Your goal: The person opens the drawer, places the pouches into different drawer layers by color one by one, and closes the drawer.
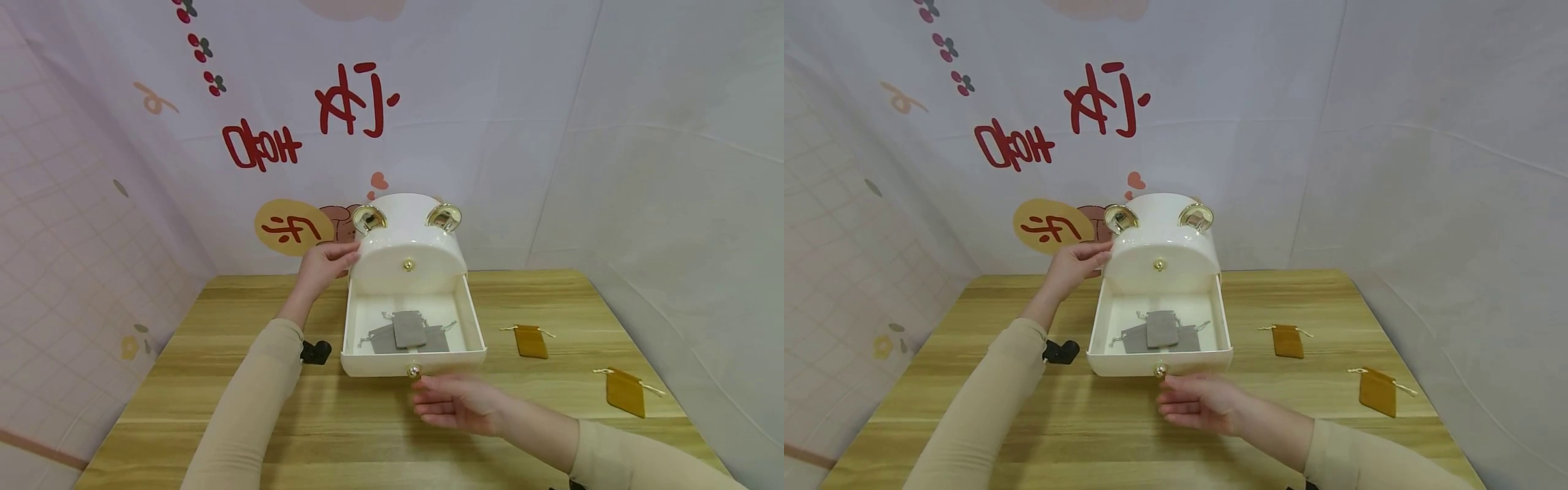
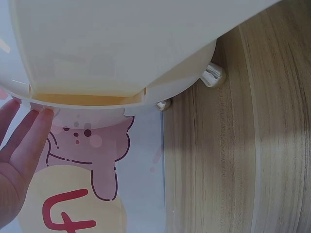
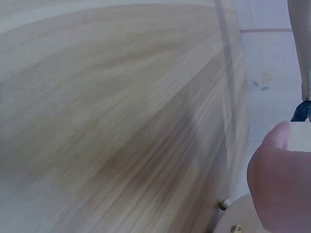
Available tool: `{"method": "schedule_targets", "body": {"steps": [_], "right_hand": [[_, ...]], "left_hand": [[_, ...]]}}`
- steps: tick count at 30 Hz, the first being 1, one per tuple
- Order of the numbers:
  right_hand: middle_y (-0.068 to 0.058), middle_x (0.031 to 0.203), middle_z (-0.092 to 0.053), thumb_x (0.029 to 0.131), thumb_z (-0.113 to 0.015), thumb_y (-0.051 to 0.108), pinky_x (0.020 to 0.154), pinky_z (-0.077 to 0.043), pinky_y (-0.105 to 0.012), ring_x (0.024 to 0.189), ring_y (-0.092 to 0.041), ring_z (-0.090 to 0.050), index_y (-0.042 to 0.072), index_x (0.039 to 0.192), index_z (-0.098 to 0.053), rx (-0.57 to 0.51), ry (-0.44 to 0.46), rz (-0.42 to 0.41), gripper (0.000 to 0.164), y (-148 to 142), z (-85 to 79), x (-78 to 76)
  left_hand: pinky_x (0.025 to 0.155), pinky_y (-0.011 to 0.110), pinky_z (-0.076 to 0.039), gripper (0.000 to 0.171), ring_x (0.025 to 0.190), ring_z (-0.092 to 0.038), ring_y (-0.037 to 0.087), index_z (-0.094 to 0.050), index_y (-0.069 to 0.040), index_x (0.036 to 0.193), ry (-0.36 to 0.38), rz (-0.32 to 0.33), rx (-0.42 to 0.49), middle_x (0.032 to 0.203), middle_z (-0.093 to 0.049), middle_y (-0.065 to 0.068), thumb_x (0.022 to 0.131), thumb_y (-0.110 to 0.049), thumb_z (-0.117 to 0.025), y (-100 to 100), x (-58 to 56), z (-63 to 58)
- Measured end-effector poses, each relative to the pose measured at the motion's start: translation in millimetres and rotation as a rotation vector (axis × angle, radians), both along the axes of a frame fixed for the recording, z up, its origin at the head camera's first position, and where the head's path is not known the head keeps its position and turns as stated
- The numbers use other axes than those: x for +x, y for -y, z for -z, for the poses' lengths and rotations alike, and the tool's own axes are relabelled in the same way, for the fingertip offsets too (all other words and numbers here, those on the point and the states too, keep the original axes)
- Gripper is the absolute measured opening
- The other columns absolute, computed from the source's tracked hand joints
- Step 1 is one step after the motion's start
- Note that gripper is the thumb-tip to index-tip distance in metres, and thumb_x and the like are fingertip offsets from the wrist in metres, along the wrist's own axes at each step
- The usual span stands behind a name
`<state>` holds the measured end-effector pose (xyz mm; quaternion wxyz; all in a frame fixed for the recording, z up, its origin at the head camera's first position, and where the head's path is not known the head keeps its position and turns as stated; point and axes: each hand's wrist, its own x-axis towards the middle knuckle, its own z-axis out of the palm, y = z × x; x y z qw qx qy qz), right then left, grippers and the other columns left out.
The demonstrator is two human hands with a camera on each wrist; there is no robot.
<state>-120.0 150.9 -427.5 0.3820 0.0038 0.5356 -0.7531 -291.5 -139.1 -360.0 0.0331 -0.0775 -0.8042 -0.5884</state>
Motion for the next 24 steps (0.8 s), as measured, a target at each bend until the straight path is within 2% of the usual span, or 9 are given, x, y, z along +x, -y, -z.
{"method": "schedule_targets", "body": {"steps": [6,14,24], "right_hand": [[-0.013,0.107,-0.069,0.099,-0.063,0.020,0.095,-0.053,-0.034,0.098,-0.022,-0.068,-0.008,0.122,-0.060,-0.059,0.030,0.042,0.036,6.4,3.8,-2.3],[-0.010,0.101,-0.072,0.102,-0.057,0.016,0.092,-0.054,-0.030,0.094,-0.019,-0.070,-0.003,0.113,-0.066,-0.130,0.033,0.052,0.023,11.8,4.8,-6.8],[-0.008,0.096,-0.073,0.103,-0.054,0.013,0.088,-0.056,-0.027,0.090,-0.016,-0.071,-0.003,0.111,-0.068,-0.132,0.029,0.079,0.023,15.8,6.5,-7.7]], "left_hand": [[0.083,0.035,-0.059,0.033,0.104,-0.066,0.022,-0.074,-0.014,0.121,-0.006,-0.003,-0.001,0.123,-0.067,0.006,0.091,-0.027,-0.075,-0.1,-0.5,0.4],[0.082,0.033,-0.059,0.033,0.104,-0.066,0.022,-0.073,-0.015,0.122,-0.015,-0.007,-0.013,0.122,-0.067,0.006,0.091,-0.027,-0.074,0.5,-1.8,2.8],[0.082,0.033,-0.059,0.033,0.104,-0.066,0.022,-0.073,-0.016,0.122,-0.016,-0.010,-0.013,0.122,-0.067,0.005,0.091,-0.027,-0.074,-0.5,0.5,1.0]]}}
